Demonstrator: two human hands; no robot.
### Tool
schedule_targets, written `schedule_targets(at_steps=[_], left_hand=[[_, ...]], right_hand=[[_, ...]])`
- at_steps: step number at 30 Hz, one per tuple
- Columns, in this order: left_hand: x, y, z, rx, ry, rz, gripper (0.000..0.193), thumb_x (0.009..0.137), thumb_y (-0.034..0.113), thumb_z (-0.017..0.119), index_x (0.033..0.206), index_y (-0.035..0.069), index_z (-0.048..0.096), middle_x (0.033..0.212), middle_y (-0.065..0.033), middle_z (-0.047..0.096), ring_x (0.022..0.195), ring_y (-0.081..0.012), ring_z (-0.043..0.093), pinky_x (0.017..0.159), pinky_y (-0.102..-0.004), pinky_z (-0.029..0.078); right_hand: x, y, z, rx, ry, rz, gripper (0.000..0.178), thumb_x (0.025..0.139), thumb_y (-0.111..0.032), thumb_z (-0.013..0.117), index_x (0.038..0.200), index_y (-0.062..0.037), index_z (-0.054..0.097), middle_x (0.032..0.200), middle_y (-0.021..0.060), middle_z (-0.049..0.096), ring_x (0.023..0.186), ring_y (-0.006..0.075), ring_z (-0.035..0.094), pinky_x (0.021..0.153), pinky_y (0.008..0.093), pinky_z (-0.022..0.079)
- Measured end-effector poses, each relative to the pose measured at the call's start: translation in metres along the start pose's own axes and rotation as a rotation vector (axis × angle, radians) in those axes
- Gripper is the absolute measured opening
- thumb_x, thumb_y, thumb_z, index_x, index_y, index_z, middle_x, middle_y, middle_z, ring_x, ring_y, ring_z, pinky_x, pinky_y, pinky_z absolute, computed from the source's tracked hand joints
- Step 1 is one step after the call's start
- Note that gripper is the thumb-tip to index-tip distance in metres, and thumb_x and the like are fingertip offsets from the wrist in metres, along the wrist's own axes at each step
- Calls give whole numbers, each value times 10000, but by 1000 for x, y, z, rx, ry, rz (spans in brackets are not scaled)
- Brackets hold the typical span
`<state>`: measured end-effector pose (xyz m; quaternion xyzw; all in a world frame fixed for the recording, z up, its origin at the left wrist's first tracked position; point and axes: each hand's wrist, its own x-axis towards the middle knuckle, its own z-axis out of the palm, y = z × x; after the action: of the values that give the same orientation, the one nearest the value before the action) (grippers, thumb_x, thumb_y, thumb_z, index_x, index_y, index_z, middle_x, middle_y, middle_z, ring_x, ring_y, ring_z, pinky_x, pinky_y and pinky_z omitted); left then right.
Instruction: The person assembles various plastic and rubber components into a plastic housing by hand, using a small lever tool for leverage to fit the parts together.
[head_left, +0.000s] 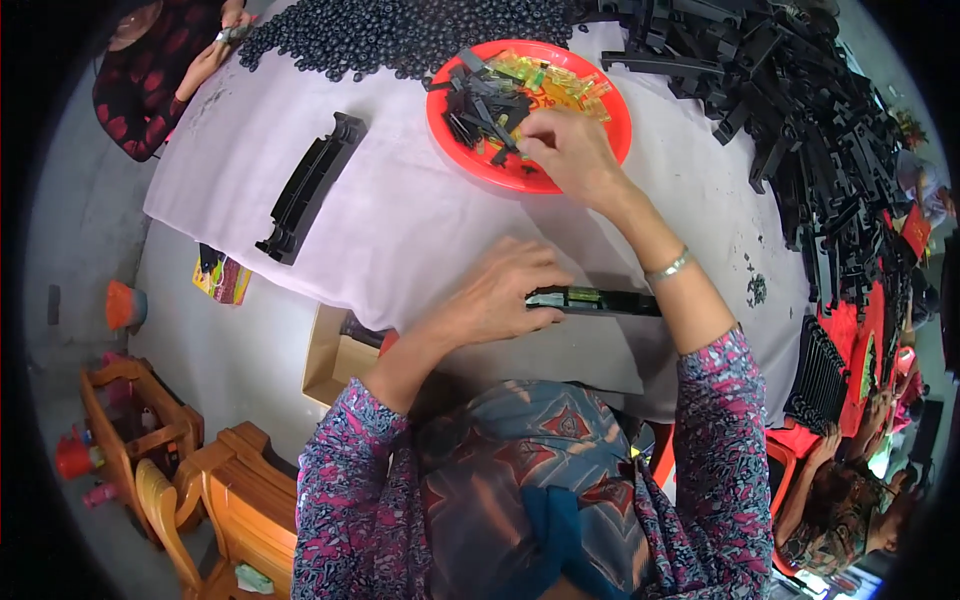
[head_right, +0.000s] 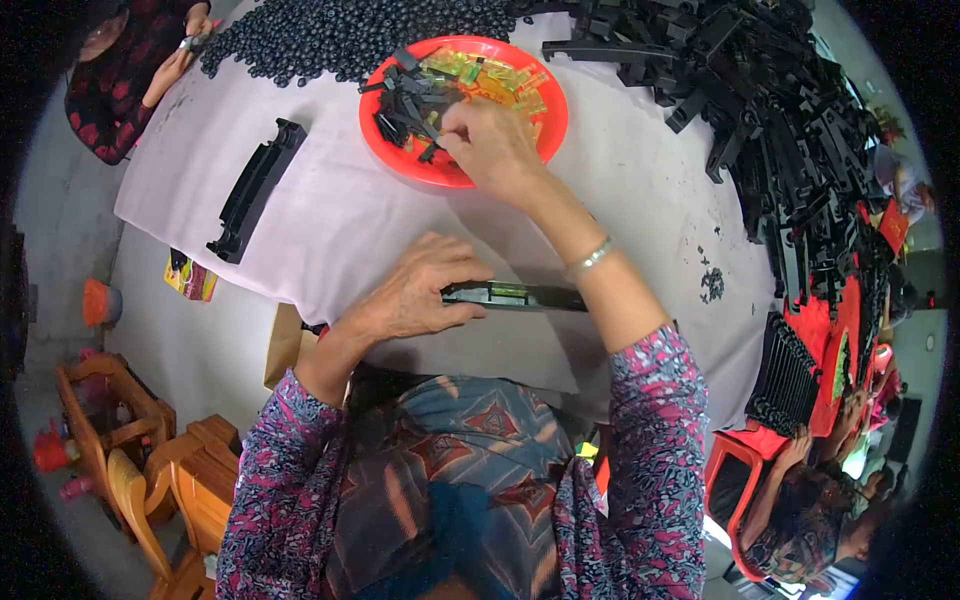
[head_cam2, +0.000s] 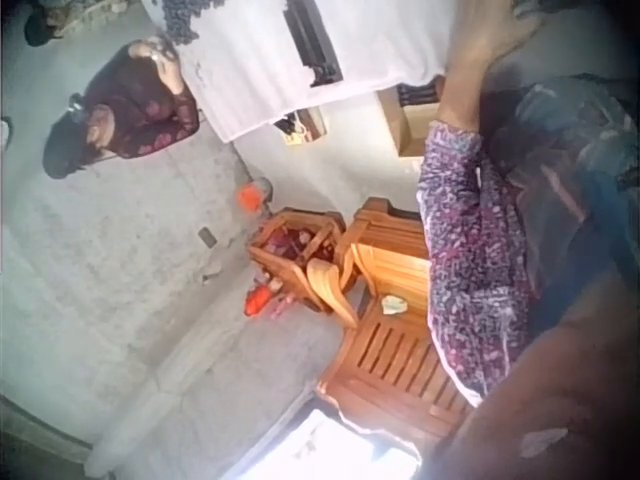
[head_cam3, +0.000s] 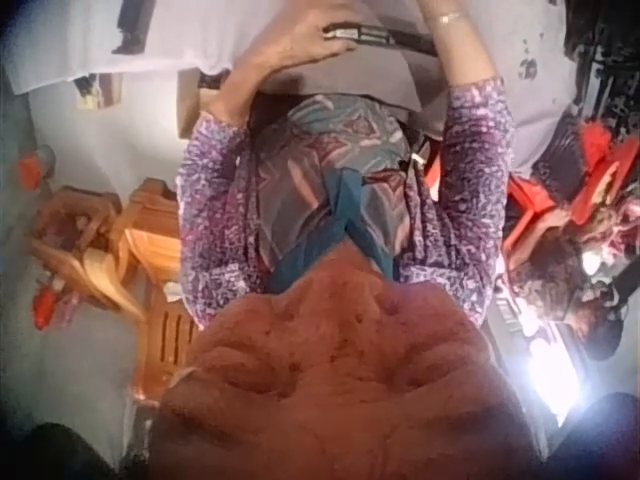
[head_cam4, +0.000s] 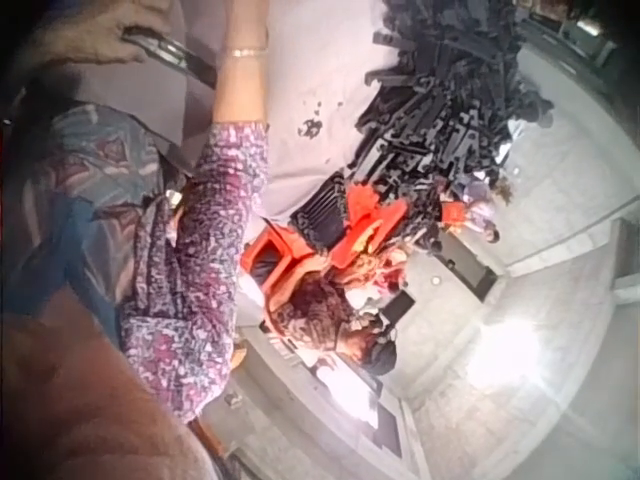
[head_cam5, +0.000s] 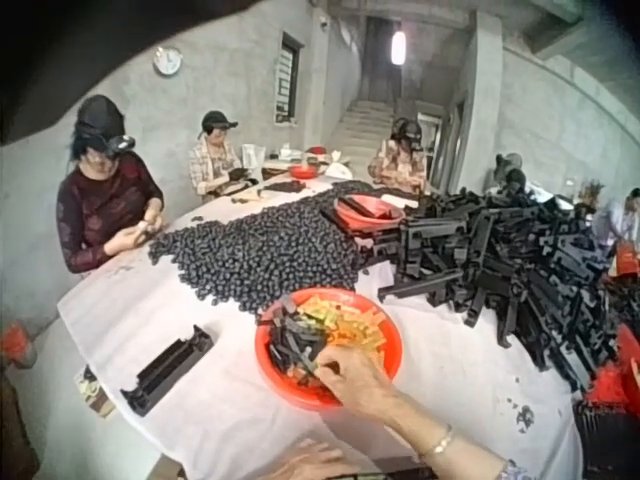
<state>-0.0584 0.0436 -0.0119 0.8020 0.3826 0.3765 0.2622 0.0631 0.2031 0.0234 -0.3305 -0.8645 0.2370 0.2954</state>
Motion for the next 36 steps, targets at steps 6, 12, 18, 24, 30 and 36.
schedule_targets(at_steps=[6, 12, 18, 24, 30, 36], left_hand=[[-1, -5, 4, -13, 2, 11, 356, 690, 183, 798, 998, 49, 681, 869, -72, 580, 895, -264, 566, 847, -392, 413], [0, -2, 4, -24, -15, 3, 355, 699, 193, 792, 1007, 53, 684, 895, -70, 590, 911, -264, 568, 853, -399, 403], [-5, 4, 4, -186, 248, -74, 396, 753, 142, 806, 1097, 25, 650, 970, -90, 611, 912, -243, 617, 789, -372, 493], [-6, 10, 2, -170, 524, -188, 445, 775, 81, 804, 1170, 8, 613, 1035, -104, 619, 896, -217, 642, 738, -319, 545], [5, 32, 9, -115, 429, -38, 230, 792, -5, 737, 1011, 6, 669, 885, -128, 631, 749, -272, 633, 656, -344, 509], [7, 42, 11, -112, 410, 12, 176, 789, -22, 736, 955, -4, 679, 846, -119, 650, 711, -250, 637, 633, -340, 511]], right_hand=[[19, 8, 33, -282, -13, 61, 169, 810, -176, 724, 845, -19, 671, 850, 163, 656, 773, 341, 650, 708, 458, 507], [11, 6, 27, -326, 117, 120, 173, 813, -186, 707, 783, -21, 663, 798, 161, 645, 792, 346, 662, 694, 473, 510], [-34, -38, -21, -42, 5, 76, 127, 843, -143, 650, 867, -18, 658, 813, 182, 622, 790, 380, 634, 670, 468, 492], [-105, -58, -47, -42, -12, -21, 108, 854, -84, 660, 919, 2, 649, 781, 135, 588, 666, 300, 588, 608, 371, 470], [-136, -59, -44, 140, -28, 73, 119, 817, -28, 725, 926, -6, 683, 759, 76, 591, 621, 154, 555, 562, 291, 440], [-150, -60, -43, 243, 57, 69, 146, 827, -82, 764, 923, -9, 680, 781, 56, 586, 646, 116, 550, 574, 262, 437]])
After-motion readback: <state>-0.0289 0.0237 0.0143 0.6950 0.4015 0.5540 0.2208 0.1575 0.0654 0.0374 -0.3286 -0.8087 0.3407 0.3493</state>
